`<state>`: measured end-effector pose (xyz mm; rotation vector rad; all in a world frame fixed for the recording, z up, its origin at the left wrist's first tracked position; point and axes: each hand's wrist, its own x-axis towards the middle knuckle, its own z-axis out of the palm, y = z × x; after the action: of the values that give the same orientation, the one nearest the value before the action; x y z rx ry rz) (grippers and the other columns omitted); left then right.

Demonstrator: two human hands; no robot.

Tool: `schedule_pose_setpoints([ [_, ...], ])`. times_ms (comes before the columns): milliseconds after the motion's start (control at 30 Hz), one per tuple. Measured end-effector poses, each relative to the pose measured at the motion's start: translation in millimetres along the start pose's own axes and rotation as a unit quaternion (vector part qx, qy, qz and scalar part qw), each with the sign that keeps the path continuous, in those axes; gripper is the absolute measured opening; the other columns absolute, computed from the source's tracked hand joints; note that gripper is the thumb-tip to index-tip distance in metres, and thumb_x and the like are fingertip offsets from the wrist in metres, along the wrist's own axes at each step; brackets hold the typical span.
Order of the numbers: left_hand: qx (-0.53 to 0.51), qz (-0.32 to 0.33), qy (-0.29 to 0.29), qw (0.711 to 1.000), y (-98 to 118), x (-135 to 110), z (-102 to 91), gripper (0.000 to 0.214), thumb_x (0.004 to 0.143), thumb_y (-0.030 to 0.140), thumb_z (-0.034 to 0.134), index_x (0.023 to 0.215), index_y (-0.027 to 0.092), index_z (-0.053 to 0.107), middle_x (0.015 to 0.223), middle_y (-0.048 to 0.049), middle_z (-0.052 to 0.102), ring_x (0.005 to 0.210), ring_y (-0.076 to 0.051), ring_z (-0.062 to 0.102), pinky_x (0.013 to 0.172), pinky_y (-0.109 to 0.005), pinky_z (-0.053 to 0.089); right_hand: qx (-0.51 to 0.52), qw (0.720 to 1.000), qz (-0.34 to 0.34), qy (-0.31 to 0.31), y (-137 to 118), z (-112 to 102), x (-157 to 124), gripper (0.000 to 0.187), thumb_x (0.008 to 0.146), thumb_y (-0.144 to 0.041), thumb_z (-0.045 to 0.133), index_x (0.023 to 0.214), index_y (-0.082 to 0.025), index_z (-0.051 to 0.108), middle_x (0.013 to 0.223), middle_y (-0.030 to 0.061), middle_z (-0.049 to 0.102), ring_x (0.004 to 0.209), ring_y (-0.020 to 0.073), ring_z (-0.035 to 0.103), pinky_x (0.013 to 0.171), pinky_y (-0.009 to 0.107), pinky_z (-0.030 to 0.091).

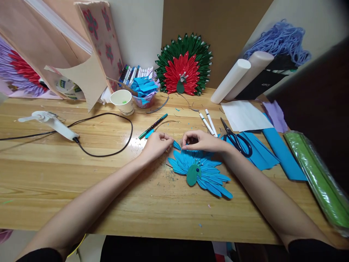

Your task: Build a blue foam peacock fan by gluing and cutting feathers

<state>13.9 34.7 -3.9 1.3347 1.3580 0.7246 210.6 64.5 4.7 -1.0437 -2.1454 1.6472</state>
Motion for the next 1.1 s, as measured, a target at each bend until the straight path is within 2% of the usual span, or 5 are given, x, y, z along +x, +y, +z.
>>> schedule_pose_setpoints([
  [500, 0.077, -0.001, -0.037, 0.996, -2, 2, 0.5, 0.017, 0.069, 0.028, 0.058, 0.066, 0.013, 0.065, 0.051, -0.0029, 0.06, 0.047, -0.012, 0.053, 0.048, -0.023, 0.036, 0.01, 1.0, -0.006, 0.003, 3, 0, 1, 0.017, 0.074, -0.033, 0.063, 0.08, -0.017, 0.059, 0.082, 0.0029, 0.063, 0.076, 0.0138, 0.056, 0.069, 0.028, 0.044],
  [733, 0.083, 0.026, -0.04, 0.995, -7, 1, 4.3, 0.019, 0.073, 0.031, 0.058, 0.078, 0.014, 0.064, 0.055, -0.0032, 0.064, 0.052, -0.015, 0.06, 0.052, -0.024, 0.042, -0.049, 0.998, -0.006, 0.025, 3, 0, 3, 0.022, 0.075, -0.037, 0.063, 0.081, -0.016, 0.06, 0.075, 0.0025, 0.059, 0.066, 0.0121, 0.049, 0.06, 0.026, 0.038],
  [900, 0.081, 0.034, -0.023, 0.996, -4, -3, 4.7, 0.018, 0.075, 0.03, 0.059, 0.082, 0.014, 0.06, 0.057, -0.002, 0.064, 0.051, -0.014, 0.061, 0.053, -0.024, 0.044, -0.065, 0.996, -0.016, 0.051, 7, 1, 5, 0.025, 0.077, -0.041, 0.06, 0.079, -0.016, 0.06, 0.068, 0.0001, 0.054, 0.062, 0.0114, 0.045, 0.055, 0.025, 0.034],
  [1100, 0.133, 0.06, 0.014, 0.989, -6, -5, 6.3, 0.016, 0.077, 0.03, 0.056, 0.075, 0.016, 0.062, 0.054, -0.0018, 0.063, 0.051, -0.014, 0.06, 0.053, -0.025, 0.042, -0.045, 0.997, -0.006, 0.056, 8, 0, 4, 0.025, 0.078, -0.041, 0.06, 0.08, -0.016, 0.06, 0.068, 0.0002, 0.055, 0.062, 0.0118, 0.047, 0.056, 0.026, 0.035],
])
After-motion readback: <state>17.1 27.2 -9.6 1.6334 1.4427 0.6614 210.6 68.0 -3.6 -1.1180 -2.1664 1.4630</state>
